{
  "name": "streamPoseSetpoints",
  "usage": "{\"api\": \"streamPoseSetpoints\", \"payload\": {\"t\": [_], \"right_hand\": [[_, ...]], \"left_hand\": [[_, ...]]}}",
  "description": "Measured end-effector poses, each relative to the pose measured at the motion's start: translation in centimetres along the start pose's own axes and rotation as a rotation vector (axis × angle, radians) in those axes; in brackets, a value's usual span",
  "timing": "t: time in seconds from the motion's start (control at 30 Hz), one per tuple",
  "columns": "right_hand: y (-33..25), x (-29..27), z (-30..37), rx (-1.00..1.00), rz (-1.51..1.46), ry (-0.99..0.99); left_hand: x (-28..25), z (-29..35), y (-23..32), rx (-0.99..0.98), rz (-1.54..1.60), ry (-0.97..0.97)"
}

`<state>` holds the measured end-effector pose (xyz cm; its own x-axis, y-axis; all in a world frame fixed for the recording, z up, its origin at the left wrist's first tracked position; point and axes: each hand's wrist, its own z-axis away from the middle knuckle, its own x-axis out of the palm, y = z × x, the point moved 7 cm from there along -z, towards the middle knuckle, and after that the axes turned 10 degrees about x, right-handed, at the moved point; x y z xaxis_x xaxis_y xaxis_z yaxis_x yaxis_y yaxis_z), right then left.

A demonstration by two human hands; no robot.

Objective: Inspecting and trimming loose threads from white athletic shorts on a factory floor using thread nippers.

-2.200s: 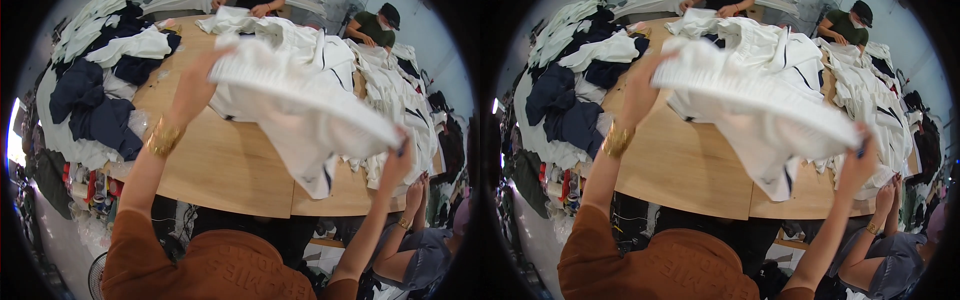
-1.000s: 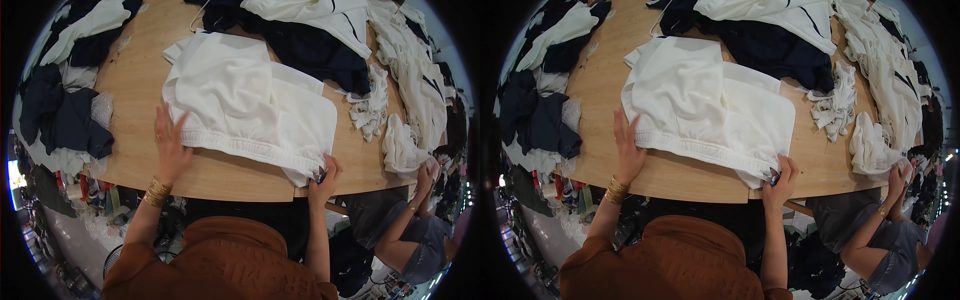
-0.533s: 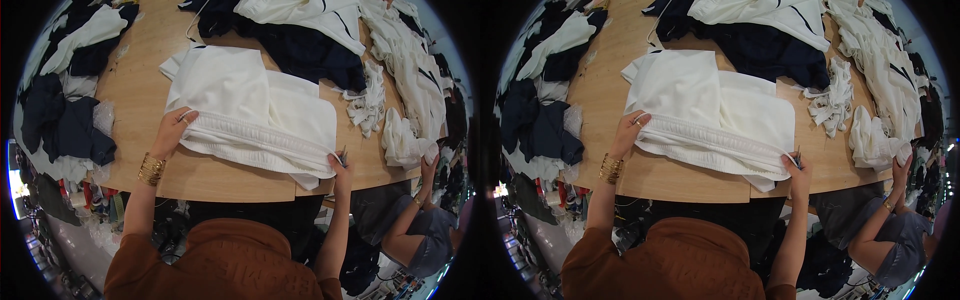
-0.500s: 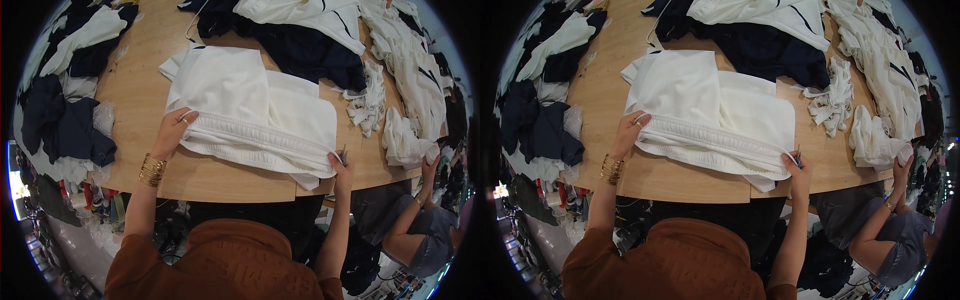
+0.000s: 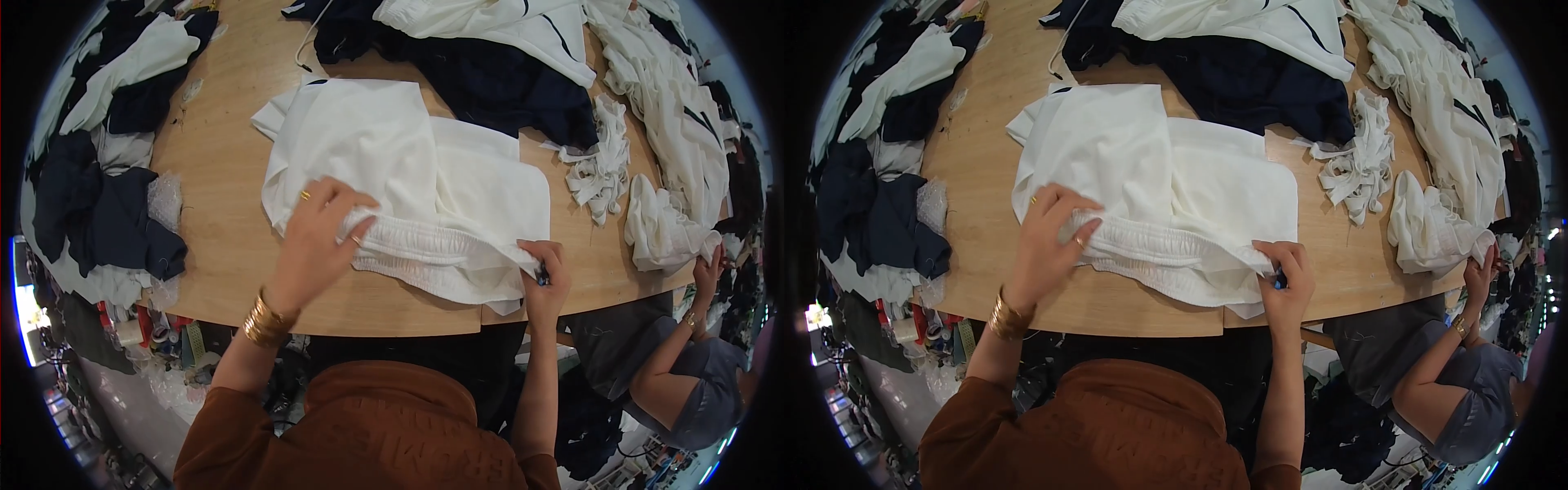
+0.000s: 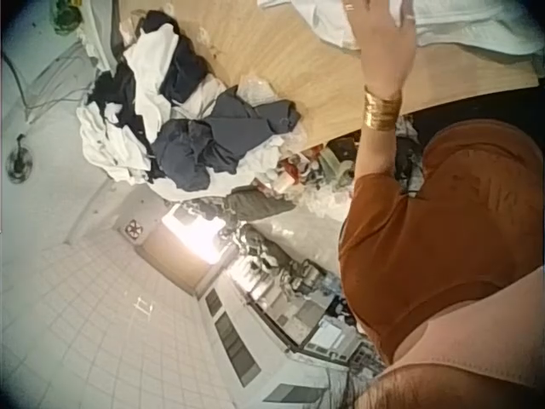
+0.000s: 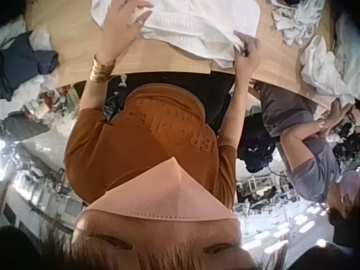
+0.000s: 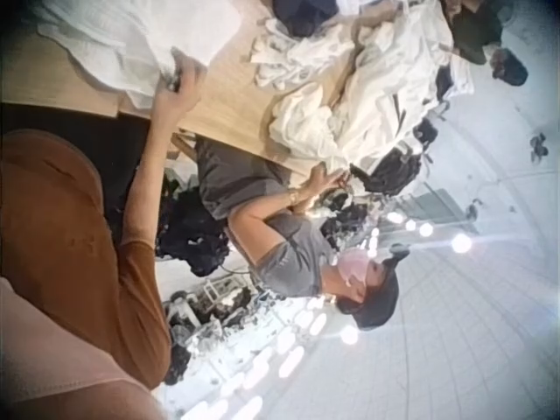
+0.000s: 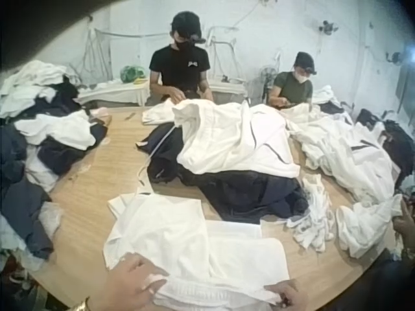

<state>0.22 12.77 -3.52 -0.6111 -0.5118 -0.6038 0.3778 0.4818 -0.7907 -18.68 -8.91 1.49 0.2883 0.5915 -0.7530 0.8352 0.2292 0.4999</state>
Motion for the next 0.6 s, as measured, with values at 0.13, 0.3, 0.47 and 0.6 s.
{"api": "streamPoseSetpoints", "payload": {"t": [0.13, 0.3, 0.47, 0.6], "right_hand": [[-1.5, -1.3, 1.6, -0.051, -0.056, 0.088], [-3.2, -2.7, 3.8, -0.144, -0.082, 0.102], [-2.4, -3.3, 5.4, -0.229, 0.050, 0.063], [-0.1, -2.8, 5.5, -0.010, 0.258, -0.006]], "left_hand": [[7.6, 5.4, 3.9, -0.599, 1.271, -0.889], [10.9, 6.0, 5.4, -0.955, 2.003, -0.492], [11.5, 5.0, 3.8, -1.053, 2.079, -0.063], [10.5, 4.8, 4.7, -0.943, 2.049, -0.043]]}}
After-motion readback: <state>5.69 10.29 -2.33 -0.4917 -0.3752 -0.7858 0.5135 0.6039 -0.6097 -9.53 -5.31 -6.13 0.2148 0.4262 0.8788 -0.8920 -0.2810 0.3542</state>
